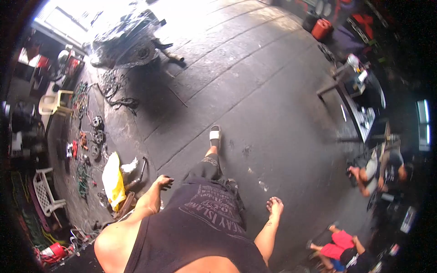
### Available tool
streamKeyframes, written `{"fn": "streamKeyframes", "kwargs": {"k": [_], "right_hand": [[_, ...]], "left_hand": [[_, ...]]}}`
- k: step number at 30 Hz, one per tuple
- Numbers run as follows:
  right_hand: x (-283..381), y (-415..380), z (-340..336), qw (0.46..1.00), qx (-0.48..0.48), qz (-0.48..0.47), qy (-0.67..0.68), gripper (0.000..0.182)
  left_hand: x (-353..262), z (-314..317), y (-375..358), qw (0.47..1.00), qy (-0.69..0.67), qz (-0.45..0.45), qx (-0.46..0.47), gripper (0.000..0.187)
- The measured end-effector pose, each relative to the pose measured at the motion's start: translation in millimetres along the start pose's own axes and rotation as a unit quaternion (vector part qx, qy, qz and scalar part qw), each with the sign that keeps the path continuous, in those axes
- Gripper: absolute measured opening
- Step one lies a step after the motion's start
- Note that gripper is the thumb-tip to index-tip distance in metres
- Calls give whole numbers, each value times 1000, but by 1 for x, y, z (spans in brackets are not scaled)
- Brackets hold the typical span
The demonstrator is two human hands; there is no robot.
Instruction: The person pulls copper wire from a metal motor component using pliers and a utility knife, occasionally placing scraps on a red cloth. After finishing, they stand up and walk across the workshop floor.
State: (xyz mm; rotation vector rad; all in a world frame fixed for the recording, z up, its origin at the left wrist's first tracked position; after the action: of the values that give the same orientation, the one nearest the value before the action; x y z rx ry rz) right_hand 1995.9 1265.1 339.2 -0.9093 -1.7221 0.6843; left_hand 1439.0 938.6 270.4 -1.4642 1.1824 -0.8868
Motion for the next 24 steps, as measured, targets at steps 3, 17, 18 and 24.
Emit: {"fn": "streamKeyframes", "kwargs": {"k": [3,17,18,24], "right_hand": [[60,38,33,995,7,10,-100,19],[346,92,309,908,191,-168,-333,37],[350,98,321,886,221,-158,-375,38],[380,184,344,872,217,-86,-430,36]], "left_hand": [[-84,2,27,992,-15,124,-28,37],[-144,-179,-14,865,-411,155,-242,25],[-123,-169,-4,822,-492,139,-250,22],[-87,-48,16,820,-508,-111,-241,14]]}}
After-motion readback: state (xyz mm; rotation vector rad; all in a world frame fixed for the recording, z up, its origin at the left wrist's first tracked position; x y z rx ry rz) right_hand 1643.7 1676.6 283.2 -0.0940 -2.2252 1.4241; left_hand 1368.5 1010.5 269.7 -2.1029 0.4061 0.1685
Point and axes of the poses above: each hand's wrist, its own y-axis towards the middle knuckle, its own z-axis out of the palm, x = y × z, the point moved 10 cm from there along y, towards the middle knuckle, and after that the axes turned 1 degree about x, right-handed, at the moved point
